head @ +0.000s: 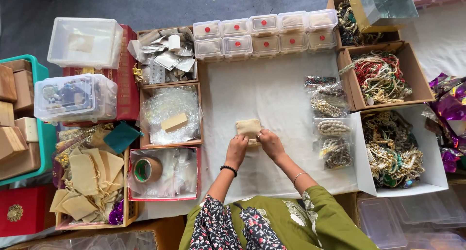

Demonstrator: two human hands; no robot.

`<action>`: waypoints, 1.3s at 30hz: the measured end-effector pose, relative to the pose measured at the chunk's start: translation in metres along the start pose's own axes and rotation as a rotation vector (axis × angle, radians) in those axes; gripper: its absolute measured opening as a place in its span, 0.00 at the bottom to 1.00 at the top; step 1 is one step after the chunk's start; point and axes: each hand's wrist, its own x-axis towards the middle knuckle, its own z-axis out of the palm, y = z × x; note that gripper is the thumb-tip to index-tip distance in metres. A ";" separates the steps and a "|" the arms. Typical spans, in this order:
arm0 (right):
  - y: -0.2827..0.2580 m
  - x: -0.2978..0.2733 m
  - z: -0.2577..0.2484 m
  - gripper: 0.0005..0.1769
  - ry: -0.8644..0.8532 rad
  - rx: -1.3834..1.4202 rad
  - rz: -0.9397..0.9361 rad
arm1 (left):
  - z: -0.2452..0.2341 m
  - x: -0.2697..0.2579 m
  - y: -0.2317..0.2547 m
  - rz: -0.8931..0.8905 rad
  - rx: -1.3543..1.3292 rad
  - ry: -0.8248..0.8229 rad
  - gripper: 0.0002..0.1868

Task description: The person sits at a table and packages various jewelry items. They pick up necklaces and bracelets, place them into small plastic bags, and then put the bags into small cloth pouches. The pouches are then placed into small plastic containers.

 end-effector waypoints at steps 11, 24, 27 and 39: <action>0.007 -0.003 -0.018 0.11 0.096 -0.050 -0.197 | -0.033 -0.002 -0.006 0.219 -0.106 0.240 0.16; -0.013 -0.033 0.000 0.12 0.093 0.182 0.262 | -0.042 -0.032 0.015 -0.410 -0.813 0.137 0.11; -0.016 -0.033 -0.001 0.15 0.075 0.189 0.380 | -0.024 -0.027 0.025 -0.543 -0.789 0.220 0.09; -0.021 -0.030 -0.014 0.18 0.045 -0.037 -0.325 | 0.116 -0.021 -0.056 -0.615 -1.262 -0.517 0.18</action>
